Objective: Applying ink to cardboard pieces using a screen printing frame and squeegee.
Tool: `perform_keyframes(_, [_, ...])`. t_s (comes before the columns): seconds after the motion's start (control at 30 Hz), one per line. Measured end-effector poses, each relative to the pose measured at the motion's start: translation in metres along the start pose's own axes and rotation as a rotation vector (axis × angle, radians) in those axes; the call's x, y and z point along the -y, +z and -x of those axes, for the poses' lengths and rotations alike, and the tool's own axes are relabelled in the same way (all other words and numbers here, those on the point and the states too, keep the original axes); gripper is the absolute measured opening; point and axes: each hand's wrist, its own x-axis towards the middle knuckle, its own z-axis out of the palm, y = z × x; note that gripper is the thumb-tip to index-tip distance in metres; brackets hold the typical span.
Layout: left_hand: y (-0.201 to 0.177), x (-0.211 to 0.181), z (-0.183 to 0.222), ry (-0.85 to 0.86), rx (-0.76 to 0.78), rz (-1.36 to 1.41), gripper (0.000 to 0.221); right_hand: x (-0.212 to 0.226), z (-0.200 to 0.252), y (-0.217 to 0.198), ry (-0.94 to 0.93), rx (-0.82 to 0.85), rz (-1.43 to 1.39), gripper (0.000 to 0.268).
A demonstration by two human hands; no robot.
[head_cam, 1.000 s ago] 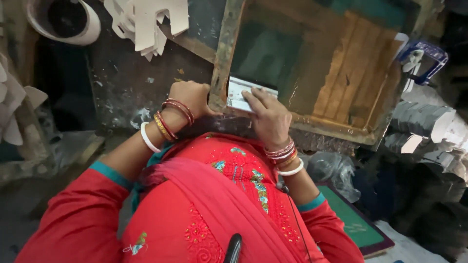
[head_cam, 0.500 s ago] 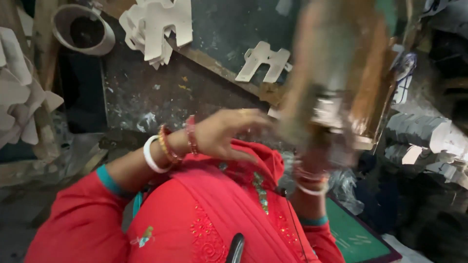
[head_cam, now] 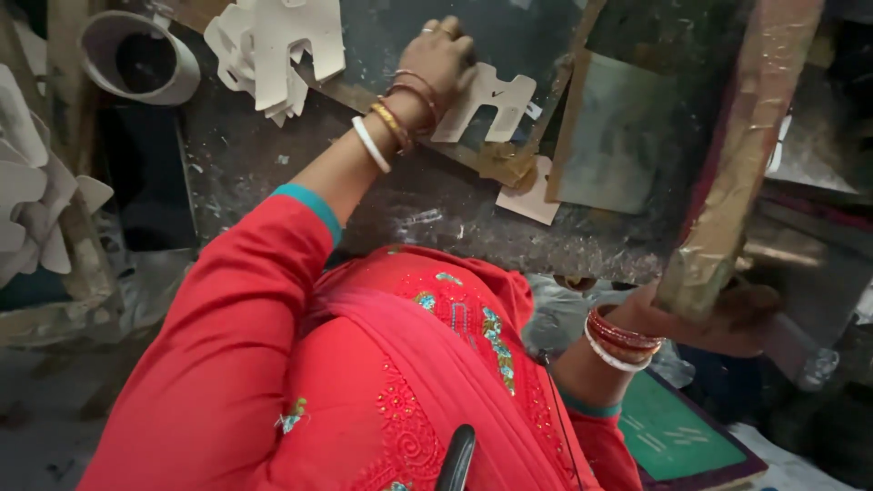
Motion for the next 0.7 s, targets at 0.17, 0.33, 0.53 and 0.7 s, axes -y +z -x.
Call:
perform_keyframes(0.17, [0.0, 0.007, -0.002, 0.014, 0.164, 0.005, 0.024, -0.011, 0.028, 0.031, 0.124, -0.216, -0.368, 0.061])
perform_keyframes(0.33, [0.008, 0.0, -0.006, -0.068, 0.096, 0.089, 0.027, -0.011, 0.026, 0.028, 0.002, -0.247, -0.396, 0.052])
perform_keyframes(0.53, [0.011, 0.041, -0.015, -0.111, 0.047, 0.234, 0.021, -0.012, 0.01, 0.03, 0.185, -0.067, -0.288, 0.062])
perform_keyframes(0.7, [-0.11, 0.077, 0.031, -0.135, -0.441, 0.216, 0.035, -0.019, 0.033, 0.056, 0.691, -0.243, -0.985, 0.055])
